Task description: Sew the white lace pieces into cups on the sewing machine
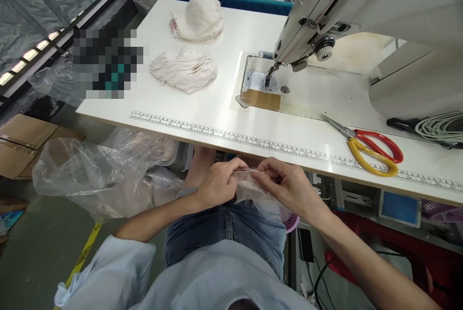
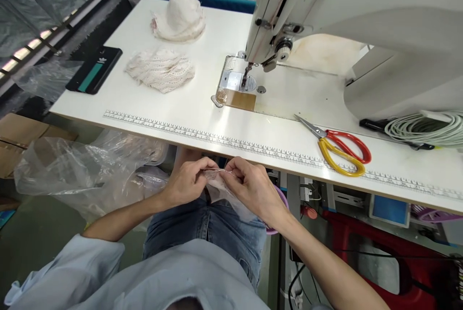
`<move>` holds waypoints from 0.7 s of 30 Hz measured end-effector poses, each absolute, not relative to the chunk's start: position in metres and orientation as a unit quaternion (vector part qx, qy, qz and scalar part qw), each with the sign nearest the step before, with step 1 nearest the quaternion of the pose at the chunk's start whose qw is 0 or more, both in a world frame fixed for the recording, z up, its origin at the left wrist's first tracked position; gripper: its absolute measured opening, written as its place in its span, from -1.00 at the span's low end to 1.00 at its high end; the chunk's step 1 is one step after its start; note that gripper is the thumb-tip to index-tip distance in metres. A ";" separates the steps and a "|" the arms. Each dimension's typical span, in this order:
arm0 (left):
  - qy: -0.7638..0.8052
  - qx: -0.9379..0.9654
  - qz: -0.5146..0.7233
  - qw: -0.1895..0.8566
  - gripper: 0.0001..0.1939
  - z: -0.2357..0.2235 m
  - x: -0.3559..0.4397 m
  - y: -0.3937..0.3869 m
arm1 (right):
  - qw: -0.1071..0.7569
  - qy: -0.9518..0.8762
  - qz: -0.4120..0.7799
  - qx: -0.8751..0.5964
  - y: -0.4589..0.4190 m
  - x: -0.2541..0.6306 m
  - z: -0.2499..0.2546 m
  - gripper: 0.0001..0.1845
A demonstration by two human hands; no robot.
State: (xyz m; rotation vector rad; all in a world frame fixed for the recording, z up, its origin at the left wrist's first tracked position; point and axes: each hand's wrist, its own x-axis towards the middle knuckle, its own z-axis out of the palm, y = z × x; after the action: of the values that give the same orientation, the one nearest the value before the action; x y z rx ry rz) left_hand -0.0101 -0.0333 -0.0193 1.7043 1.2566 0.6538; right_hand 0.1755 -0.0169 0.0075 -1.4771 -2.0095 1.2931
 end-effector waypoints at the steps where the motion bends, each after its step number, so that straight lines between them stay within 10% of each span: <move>1: 0.504 0.680 0.282 0.451 -0.67 -0.020 -0.011 -0.033 | 0.164 -0.701 0.462 -0.518 -0.016 0.176 0.008 -0.71; 21: 0.445 0.592 0.249 0.624 -0.69 -0.031 -0.032 -0.032 | 0.145 -0.663 0.587 -0.441 -0.020 0.178 -0.003 -0.72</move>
State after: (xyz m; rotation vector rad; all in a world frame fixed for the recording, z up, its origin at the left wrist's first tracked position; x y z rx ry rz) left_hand -0.0320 -0.0321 -0.0311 1.3602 1.0224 0.5716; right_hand 0.1784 -0.0204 -0.0026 -1.2705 -1.9102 1.6921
